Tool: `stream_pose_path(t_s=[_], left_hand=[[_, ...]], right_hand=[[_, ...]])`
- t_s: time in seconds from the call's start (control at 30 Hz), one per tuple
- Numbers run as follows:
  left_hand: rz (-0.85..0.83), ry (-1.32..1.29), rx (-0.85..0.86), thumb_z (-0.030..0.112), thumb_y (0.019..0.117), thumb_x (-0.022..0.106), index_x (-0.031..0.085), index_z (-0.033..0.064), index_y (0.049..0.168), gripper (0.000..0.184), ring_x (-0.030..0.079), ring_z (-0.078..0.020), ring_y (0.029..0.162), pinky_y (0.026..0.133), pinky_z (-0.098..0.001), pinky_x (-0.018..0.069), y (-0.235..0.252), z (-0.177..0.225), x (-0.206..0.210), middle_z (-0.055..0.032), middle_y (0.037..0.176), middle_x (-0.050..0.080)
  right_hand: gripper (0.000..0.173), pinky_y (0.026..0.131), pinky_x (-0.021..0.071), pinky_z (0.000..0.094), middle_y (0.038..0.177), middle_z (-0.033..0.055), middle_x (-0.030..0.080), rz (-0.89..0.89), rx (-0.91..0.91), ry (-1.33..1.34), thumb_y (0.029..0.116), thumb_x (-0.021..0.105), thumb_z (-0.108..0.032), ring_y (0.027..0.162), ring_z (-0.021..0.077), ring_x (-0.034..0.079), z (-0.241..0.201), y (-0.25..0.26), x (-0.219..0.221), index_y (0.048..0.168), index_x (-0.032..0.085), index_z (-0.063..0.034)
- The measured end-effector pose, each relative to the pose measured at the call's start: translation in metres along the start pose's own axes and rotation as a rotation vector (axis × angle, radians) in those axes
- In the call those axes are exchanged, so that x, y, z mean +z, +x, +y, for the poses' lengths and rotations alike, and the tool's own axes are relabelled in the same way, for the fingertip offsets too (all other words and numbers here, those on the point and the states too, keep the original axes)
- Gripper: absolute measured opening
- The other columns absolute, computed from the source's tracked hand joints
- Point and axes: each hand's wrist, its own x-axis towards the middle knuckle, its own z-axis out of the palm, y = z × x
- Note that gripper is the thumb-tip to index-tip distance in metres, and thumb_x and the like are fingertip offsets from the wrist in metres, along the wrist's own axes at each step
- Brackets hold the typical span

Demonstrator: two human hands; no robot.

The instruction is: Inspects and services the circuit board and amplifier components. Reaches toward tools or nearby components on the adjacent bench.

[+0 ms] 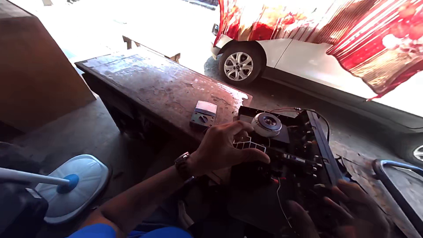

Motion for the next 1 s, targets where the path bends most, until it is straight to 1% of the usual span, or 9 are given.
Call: stream_pose_path(t_s=[0.07, 0.17, 0.23, 0.3, 0.47, 0.7, 0.8, 0.87, 1.0], left_hand=[[0.047, -0.201, -0.012, 0.04, 0.0801, 0.086, 0.066, -0.0036, 0.12, 0.062, 0.072, -0.0166, 0.095, 0.083, -0.0367, 0.0628, -0.012, -0.013, 0.004, -0.0097, 0.104, 0.073], [0.011, -0.378, 0.018, 0.074, 0.0818, 0.066, 0.057, -0.0035, 0.131, 0.092, 0.066, -0.0222, 0.113, 0.097, -0.0416, 0.0566, -0.036, -0.034, 0.012, -0.0144, 0.124, 0.067], [-0.068, -0.451, -0.039, 0.086, 0.0794, 0.052, 0.051, 0.0011, 0.139, 0.104, 0.058, -0.0226, 0.121, 0.098, -0.0407, 0.0529, -0.057, -0.037, 0.014, -0.0145, 0.141, 0.056], [-0.121, -0.484, -0.071, 0.09, 0.0786, 0.045, 0.046, 0.0039, 0.146, 0.109, 0.05, -0.0275, 0.134, 0.107, -0.0457, 0.0474, -0.077, -0.038, 0.014, -0.0161, 0.152, 0.047], [-0.171, -0.397, -0.133, 0.09, 0.0753, 0.052, 0.032, 0.0159, 0.156, 0.112, 0.033, -0.0297, 0.15, 0.118, -0.0508, 0.0378, -0.1, -0.035, -0.006, -0.0099, 0.166, 0.028], [-0.329, -0.484, -0.252, 0.088, 0.0642, 0.068, 0.027, 0.0228, 0.16, 0.123, 0.031, -0.0332, 0.151, 0.113, -0.0519, 0.0461, -0.121, -0.041, -0.013, -0.0098, 0.17, 0.015], [-0.426, -0.458, -0.229, 0.077, 0.0575, 0.083, 0.028, 0.0229, 0.159, 0.128, 0.024, -0.0334, 0.154, 0.118, -0.0525, 0.0414, -0.129, -0.047, -0.013, -0.0103, 0.171, 0.013], [-0.489, -0.4, -0.14, 0.053, 0.0645, 0.093, 0.028, 0.0217, 0.157, 0.118, 0.019, -0.0348, 0.156, 0.123, -0.0531, 0.0348, -0.131, -0.054, -0.014, -0.0127, 0.171, 0.01], [-0.44, -0.223, -0.012, 0.028, 0.0889, 0.076, 0.038, 0.0182, 0.151, 0.074, 0.031, -0.0321, 0.152, 0.121, -0.0511, 0.0397, -0.136, -0.071, -0.01, -0.0133, 0.166, 0.027]], right_hand=[[0.082, 0.102, 0.0526, 0.0329, 0.152, 0.0213, 0.044, -0.102, 0.0, -0.015, 0.0897, 0.079, -0.038, 0.134, 0.0212, 0.052, 0.003, 0.018, 0.012, 0.154, 0.04, -0.0047], [0.045, 0.099, 0.0536, 0.028, 0.128, 0.0148, 0.063, 0.002, -0.077, -0.022, 0.0926, 0.076, -0.026, 0.12, 0.0169, 0.061, 0.002, 0.025, 0.033, 0.131, 0.067, -0.0053], [0.03, 0.094, 0.058, 0.0274, 0.117, 0.0115, 0.069, 0.09, -0.068, 0.021, 0.0918, 0.077, -0.017, 0.111, 0.0154, 0.067, -0.003, 0.015, 0.036, 0.119, 0.072, -0.0036], [0.028, 0.094, 0.0583, 0.0283, 0.115, 0.0085, 0.07, 0.129, -0.065, 0.059, 0.0897, 0.079, -0.015, 0.111, 0.0158, 0.067, -0.009, -0.001, 0.037, 0.115, 0.072, -0.0069], [0.035, 0.097, 0.0591, 0.0334, 0.119, 0.0043, 0.068, 0.117, -0.006, 0.163, 0.0836, 0.086, -0.016, 0.116, 0.0197, 0.066, -0.021, -0.052, 0.038, 0.115, 0.071, -0.0165], [0.037, 0.101, 0.0587, 0.0384, 0.124, 0.0017, 0.067, 0.178, 0.064, 0.209, 0.0813, 0.085, -0.01, 0.12, 0.0234, 0.064, -0.021, -0.096, 0.052, 0.114, 0.072, -0.0199], [0.034, 0.1, 0.0595, 0.0395, 0.123, 0.0014, 0.068, 0.205, 0.08, 0.196, 0.0824, 0.081, -0.006, 0.12, 0.0244, 0.065, -0.018, -0.102, 0.055, 0.112, 0.072, -0.02], [0.033, 0.101, 0.0593, 0.0396, 0.122, 0.001, 0.068, 0.211, 0.081, 0.201, 0.0828, 0.08, -0.005, 0.121, 0.0249, 0.065, -0.016, -0.107, 0.057, 0.111, 0.072, -0.0199], [0.032, 0.101, 0.0593, 0.039, 0.123, 0.001, 0.068, 0.218, 0.076, 0.211, 0.0816, 0.08, -0.004, 0.122, 0.0246, 0.064, -0.014, -0.115, 0.062, 0.109, 0.072, -0.0183]])
